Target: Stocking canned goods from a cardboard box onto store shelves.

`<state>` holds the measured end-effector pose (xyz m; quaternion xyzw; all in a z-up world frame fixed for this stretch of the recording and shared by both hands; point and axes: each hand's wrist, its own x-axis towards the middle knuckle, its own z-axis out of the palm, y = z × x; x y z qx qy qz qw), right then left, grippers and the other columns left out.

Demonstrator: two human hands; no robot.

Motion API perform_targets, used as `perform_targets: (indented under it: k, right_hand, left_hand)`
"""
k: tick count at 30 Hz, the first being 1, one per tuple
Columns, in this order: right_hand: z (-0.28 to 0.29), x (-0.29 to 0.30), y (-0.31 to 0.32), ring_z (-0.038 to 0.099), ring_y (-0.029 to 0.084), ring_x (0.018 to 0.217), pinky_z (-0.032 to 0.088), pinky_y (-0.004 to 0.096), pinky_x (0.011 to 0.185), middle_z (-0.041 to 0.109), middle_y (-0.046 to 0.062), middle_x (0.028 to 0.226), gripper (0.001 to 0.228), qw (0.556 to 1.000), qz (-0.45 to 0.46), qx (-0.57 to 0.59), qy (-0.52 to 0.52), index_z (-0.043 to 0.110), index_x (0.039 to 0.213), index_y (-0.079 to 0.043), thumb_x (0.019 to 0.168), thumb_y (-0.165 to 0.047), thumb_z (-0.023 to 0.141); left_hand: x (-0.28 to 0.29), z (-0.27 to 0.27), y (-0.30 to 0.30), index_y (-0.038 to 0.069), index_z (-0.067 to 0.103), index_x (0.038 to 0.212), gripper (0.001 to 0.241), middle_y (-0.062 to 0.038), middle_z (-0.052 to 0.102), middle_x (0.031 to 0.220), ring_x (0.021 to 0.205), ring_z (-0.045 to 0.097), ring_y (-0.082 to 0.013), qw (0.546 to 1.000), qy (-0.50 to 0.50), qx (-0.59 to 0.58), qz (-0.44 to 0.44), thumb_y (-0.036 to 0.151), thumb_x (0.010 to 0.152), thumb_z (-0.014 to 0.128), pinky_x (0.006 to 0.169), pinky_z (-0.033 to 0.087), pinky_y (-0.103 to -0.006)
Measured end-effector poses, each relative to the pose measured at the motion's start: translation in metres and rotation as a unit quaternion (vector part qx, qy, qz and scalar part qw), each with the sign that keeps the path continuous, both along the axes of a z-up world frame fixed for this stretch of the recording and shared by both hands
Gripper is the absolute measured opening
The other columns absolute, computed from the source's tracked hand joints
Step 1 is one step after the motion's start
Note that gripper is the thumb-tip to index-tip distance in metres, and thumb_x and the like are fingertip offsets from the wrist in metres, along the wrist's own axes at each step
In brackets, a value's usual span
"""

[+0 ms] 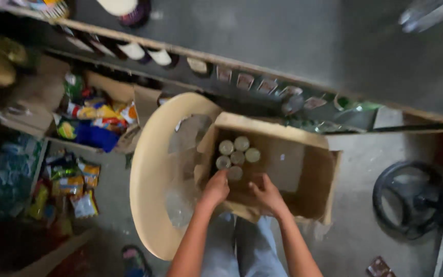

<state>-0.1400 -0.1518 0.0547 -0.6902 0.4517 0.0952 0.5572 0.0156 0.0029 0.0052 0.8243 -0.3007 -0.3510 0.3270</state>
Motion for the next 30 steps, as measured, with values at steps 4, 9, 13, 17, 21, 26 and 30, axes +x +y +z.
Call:
perform_targets:
  k: [4, 9, 13, 17, 21, 26, 30]
  right_hand:
    - [0.082, 0.013, -0.029, 0.069, 0.017, 0.107, 0.056, 0.033, 0.093, 0.072, 0.010, 0.118, 0.040, 0.976, -0.024, 0.121, -0.177, 0.054, 0.135, -0.008, 0.097, -0.017, 0.063]
    - [0.218, 0.037, -0.064, 0.070, 0.015, 0.109, 0.056, 0.032, 0.092, 0.074, 0.007, 0.118, 0.030, 0.957, -0.042, -0.024, -0.286, 0.061, 0.128, -0.006, 0.098, -0.012, 0.062]
    - [0.330, 0.041, -0.094, 0.071, 0.014, 0.105, 0.057, 0.031, 0.088, 0.073, 0.005, 0.115, 0.030, 0.937, -0.056, -0.050, -0.341, 0.060, 0.128, -0.006, 0.098, -0.011, 0.062]
    - [0.432, 0.034, -0.115, 0.069, 0.013, 0.101, 0.058, 0.031, 0.084, 0.071, 0.005, 0.114, 0.028, 0.901, -0.046, -0.138, -0.409, 0.061, 0.127, -0.006, 0.098, -0.008, 0.060]
    - [0.513, 0.018, -0.141, 0.069, 0.013, 0.103, 0.055, 0.029, 0.087, 0.071, 0.005, 0.114, 0.030, 0.852, -0.011, -0.251, -0.460, 0.061, 0.127, -0.006, 0.098, -0.001, 0.058]
    - [0.637, 0.000, -0.161, 0.072, 0.012, 0.100, 0.061, 0.027, 0.084, 0.071, 0.002, 0.109, 0.033, 0.817, 0.016, -0.337, -0.467, 0.060, 0.125, -0.008, 0.094, 0.001, 0.060]
    - [0.697, -0.017, -0.206, 0.066, 0.015, 0.103, 0.055, 0.029, 0.086, 0.068, 0.006, 0.110, 0.034, 0.780, 0.051, -0.340, -0.523, 0.062, 0.125, -0.005, 0.094, 0.008, 0.060]
  left_hand:
    - [0.015, 0.126, -0.049, 0.002, 0.059, 0.132, 0.042, -0.022, 0.063, 0.131, 0.122, 0.061, -0.0400, 0.994, 0.011, -0.095, -0.049, 0.004, 0.090, 0.057, 0.103, 0.047, -0.0464]
    - [0.021, 0.309, -0.106, 0.004, 0.062, 0.127, 0.033, -0.016, 0.066, 0.125, 0.115, 0.066, -0.0341, 0.983, 0.003, -0.174, -0.051, 0.013, 0.095, 0.061, 0.099, 0.052, -0.0417]
    - [0.024, 0.411, -0.136, 0.005, 0.060, 0.128, 0.033, -0.014, 0.067, 0.123, 0.109, 0.072, -0.0302, 0.959, 0.030, -0.276, -0.065, 0.011, 0.095, 0.057, 0.094, 0.056, -0.0400]
    - [0.020, 0.510, -0.161, 0.007, 0.061, 0.127, 0.032, -0.014, 0.065, 0.123, 0.107, 0.070, -0.0338, 0.937, -0.101, -0.319, -0.099, 0.009, 0.096, 0.059, 0.089, 0.057, -0.0421]
    - [0.009, 0.607, -0.176, 0.007, 0.058, 0.129, 0.037, -0.015, 0.063, 0.121, 0.102, 0.070, -0.0345, 0.902, -0.148, -0.376, -0.150, 0.006, 0.092, 0.061, 0.086, 0.055, -0.0436]
    - [-0.003, 0.705, -0.201, 0.005, 0.059, 0.130, 0.035, -0.016, 0.066, 0.119, 0.106, 0.069, -0.0363, 0.820, -0.225, -0.494, -0.181, 0.004, 0.095, 0.061, 0.086, 0.057, -0.0412]
    - [-0.010, 0.765, -0.236, 0.004, 0.058, 0.133, 0.040, -0.016, 0.068, 0.119, 0.106, 0.073, -0.0315, 0.796, -0.154, -0.536, -0.236, 0.005, 0.093, 0.061, 0.090, 0.058, -0.0371]
